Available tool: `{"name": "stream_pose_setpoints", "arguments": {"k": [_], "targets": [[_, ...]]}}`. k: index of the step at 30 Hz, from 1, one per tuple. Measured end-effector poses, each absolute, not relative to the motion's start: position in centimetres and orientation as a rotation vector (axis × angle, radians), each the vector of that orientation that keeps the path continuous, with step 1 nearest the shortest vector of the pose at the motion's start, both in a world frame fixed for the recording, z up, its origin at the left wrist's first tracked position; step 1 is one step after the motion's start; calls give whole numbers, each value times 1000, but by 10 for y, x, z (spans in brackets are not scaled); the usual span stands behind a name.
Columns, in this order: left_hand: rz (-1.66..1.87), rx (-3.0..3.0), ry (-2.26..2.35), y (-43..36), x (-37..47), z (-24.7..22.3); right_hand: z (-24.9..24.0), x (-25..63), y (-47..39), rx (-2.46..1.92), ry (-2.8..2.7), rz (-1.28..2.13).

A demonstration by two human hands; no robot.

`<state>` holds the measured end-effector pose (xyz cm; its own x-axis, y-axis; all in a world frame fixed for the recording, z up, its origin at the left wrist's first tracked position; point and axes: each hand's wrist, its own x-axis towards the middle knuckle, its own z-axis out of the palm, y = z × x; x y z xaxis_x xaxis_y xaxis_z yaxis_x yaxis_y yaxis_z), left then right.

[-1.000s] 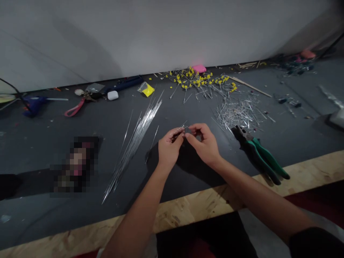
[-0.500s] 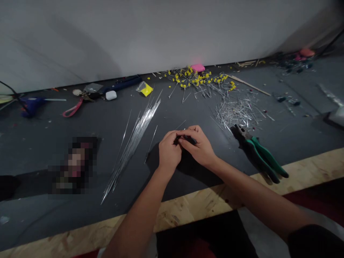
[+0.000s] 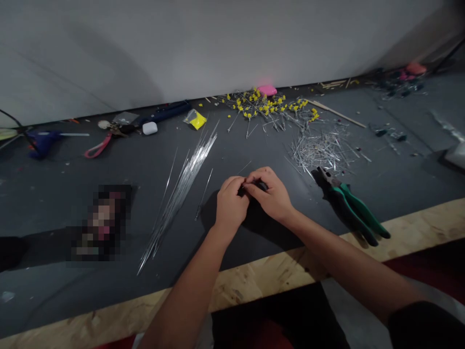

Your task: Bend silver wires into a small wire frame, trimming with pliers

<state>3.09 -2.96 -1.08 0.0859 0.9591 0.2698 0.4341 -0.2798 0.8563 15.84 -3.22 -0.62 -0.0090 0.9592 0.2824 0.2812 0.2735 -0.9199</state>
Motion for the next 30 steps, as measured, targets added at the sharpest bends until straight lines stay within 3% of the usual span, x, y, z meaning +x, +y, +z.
{"name": "stream_pose_setpoints", "arguments": {"k": [12, 30], "targets": [[1200, 1599, 1331, -26, 29, -12, -10, 165, -23, -1194, -1147, 1093], [1048, 1610, 1376, -29, 29, -7, -7, 168, -23, -1203, -1387, 1027]]}}
